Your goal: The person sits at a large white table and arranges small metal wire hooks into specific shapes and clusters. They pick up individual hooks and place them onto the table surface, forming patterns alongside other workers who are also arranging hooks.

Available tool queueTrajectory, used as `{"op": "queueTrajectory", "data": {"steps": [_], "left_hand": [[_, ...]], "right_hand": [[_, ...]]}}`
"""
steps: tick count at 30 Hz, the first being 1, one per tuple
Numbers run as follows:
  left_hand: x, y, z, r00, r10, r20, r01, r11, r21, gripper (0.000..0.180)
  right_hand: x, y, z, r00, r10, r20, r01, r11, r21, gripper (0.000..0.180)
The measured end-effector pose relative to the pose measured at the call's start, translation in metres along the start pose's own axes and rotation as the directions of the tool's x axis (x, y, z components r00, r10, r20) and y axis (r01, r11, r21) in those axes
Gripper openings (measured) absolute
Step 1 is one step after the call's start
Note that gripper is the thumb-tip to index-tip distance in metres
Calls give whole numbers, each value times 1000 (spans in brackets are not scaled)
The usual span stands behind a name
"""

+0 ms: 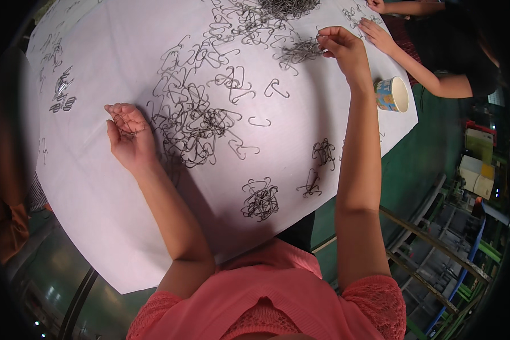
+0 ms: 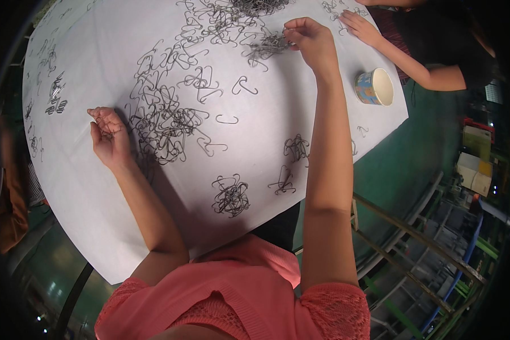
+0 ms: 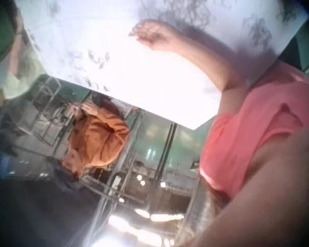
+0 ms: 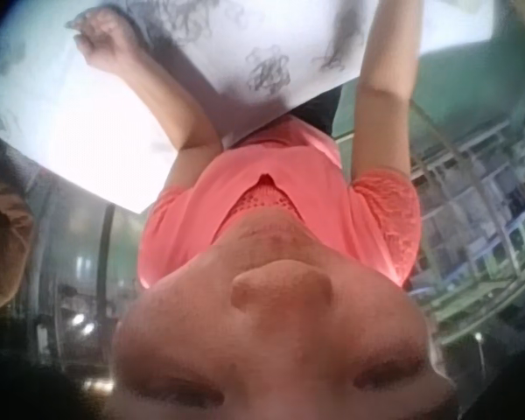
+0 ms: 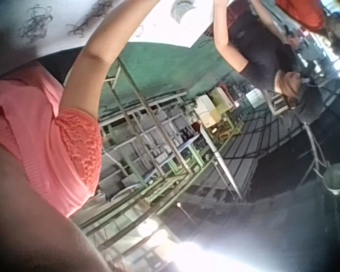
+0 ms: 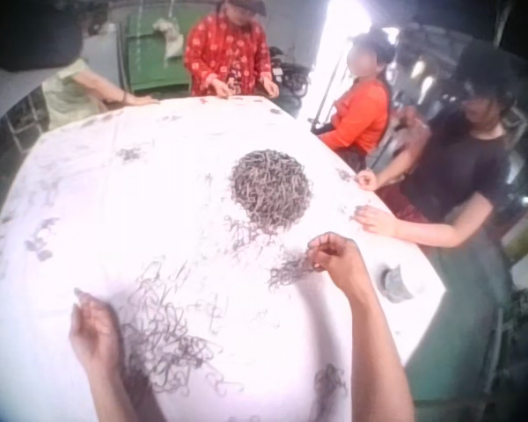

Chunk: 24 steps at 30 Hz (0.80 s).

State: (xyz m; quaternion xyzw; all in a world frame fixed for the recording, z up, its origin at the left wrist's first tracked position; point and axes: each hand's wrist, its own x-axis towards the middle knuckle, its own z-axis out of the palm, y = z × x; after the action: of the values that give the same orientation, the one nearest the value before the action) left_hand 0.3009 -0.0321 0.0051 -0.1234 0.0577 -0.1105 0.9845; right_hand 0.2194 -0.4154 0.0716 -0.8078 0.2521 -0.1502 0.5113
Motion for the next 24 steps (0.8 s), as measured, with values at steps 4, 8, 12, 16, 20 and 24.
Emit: {"op": "queueTrajectory", "data": {"steps": [4,8,12,16,20,24], "left_hand": [[2,2,-3,1000,1,1,-2,1000,24,24],[1,0,-1,1000,2,8,-2,1000,24,24],[1,1,-2,1000,-1,12,1,1000,20,24],[0,-4,1,1000,1,-13,-1,1000,17,24],[1,-2,-2,1000,1,13,-1,1000,22,24],[1,-2,-3,1000,-2,9,2,1000,27,24]], "right_hand": [[2,-3,-10,997,-59,44,52,987,150,16],[-1,-15,-24,998,-52,-27,57,969,239,17],[2,-3,-44,1000,-29,-10,30,880,475,17],[-4,6,-48,990,108,-90,-71,939,338,16],[-7,4,-50,993,73,-92,-32,920,390,17],[-9,8,-56,999,31,-30,-11,850,526,17]]}}
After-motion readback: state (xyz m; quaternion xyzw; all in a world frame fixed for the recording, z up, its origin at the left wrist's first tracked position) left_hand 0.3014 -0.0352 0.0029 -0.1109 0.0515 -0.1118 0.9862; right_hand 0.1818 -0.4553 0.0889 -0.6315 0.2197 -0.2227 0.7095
